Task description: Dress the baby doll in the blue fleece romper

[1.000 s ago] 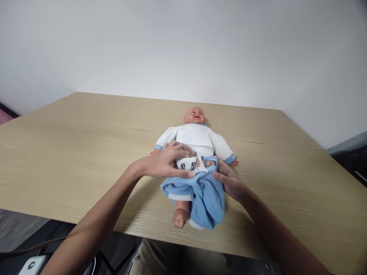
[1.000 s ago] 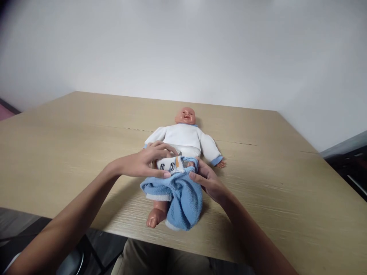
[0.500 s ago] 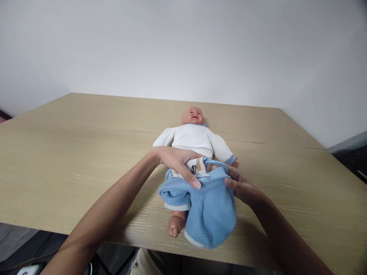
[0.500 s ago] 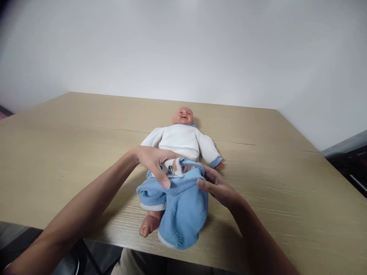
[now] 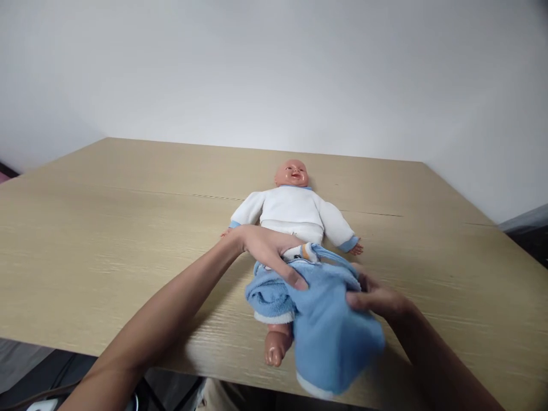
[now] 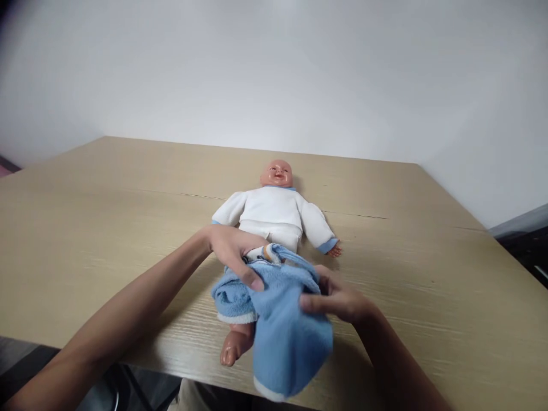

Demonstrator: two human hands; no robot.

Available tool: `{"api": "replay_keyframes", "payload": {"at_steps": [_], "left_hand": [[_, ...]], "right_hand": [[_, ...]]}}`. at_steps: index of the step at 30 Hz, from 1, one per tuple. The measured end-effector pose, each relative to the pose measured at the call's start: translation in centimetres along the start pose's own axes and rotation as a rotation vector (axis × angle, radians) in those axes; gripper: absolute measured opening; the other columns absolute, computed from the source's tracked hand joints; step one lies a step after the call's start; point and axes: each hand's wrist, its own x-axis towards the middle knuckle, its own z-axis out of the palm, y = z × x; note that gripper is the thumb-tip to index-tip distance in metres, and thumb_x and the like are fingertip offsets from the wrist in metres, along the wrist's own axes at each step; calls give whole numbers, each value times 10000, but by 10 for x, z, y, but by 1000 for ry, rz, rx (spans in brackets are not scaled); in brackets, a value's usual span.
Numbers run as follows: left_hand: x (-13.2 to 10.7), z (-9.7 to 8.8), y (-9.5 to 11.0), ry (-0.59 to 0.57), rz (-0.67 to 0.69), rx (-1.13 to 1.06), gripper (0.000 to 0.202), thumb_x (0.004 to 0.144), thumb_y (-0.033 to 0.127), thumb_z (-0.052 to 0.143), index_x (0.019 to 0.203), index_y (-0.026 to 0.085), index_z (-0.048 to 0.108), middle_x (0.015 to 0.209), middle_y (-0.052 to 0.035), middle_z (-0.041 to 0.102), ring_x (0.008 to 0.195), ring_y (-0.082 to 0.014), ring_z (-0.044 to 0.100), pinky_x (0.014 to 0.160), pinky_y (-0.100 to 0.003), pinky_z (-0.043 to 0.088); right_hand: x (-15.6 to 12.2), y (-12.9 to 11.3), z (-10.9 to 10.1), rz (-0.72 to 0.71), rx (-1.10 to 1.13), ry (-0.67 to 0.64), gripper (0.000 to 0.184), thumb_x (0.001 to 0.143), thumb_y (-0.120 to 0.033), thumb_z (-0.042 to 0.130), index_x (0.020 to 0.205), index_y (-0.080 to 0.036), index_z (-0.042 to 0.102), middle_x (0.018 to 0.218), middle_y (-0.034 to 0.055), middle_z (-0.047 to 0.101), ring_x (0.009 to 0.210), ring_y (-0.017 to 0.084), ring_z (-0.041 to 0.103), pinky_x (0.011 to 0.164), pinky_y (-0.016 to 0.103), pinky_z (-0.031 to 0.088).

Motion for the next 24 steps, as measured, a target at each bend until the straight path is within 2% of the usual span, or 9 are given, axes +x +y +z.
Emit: {"api": "replay_keyframes", "payload": {"at_steps": [3,6,8,10,12,14,16,21,24], "left_hand": [[3,4,0,-82,-39,-60,439,705,342,993,1079,187,825,1095,-46,839,1024,-273,781,932,-311,641],[3,4,-1,-86,-54,-40,458,694,412,998,1060,185,843,1122,-72,843,1041,-296,786,969,-355,646],[1,2,-2,-30,-51,0,462,710,435,985,1080,194,850,1160,-70,836,1102,-305,773,1030,-370,627],[-1,0,-2,20,-27,27,442,721,422,977,1081,198,853,1169,-60,831,1155,-304,755,1074,-355,602],[-1,-1,-2,24,-2,25,398,744,399,961,1061,185,851,1134,-55,829,1146,-293,751,1070,-325,595],[-1,0,-1,0,12,2,353,778,378,935,1046,168,842,1091,-54,825,1098,-278,755,1041,-303,600],[1,2,0,-17,13,-15,340,789,357,928,1054,165,834,1082,-49,822,1080,-271,755,1023,-296,604],[5,9,1,-114,20,-59,452,656,290,1019,1050,168,833,1101,-60,835,1070,-291,770,1006,-305,623],[5,12,-2,-101,-12,-106,481,634,300,1033,1051,167,835,1114,-71,844,1082,-298,782,979,-309,643]], "right_hand": [[5,3,1,-73,124,244,453,837,-593,873,1127,-253,798,938,14,757,793,165,679,717,246,548],[9,-1,5,-1,114,204,424,921,-594,800,1178,-257,805,951,23,766,816,161,689,721,239,549],[8,-7,7,20,43,112,419,970,-570,756,1250,-259,790,1022,33,778,924,173,712,821,254,568],[5,-14,8,28,-30,-77,473,958,-583,764,1287,-243,777,1059,42,784,994,191,721,900,276,571],[1,-18,6,48,-68,-313,623,844,-653,845,1267,-200,783,1029,54,785,959,216,729,884,294,581],[-3,-16,3,72,-82,-426,737,721,-689,914,1232,-173,792,976,56,778,886,231,727,809,300,588],[-4,-9,-2,47,-99,-346,709,694,-652,943,1212,-190,796,947,47,766,849,226,714,759,292,579],[1,20,-8,-153,4,145,559,763,-644,899,1162,-269,792,965,50,761,820,216,683,733,315,574],[4,20,-4,-114,29,176,483,834,-652,848,1100,-253,792,942,44,745,809,190,658,740,302,568]]}}
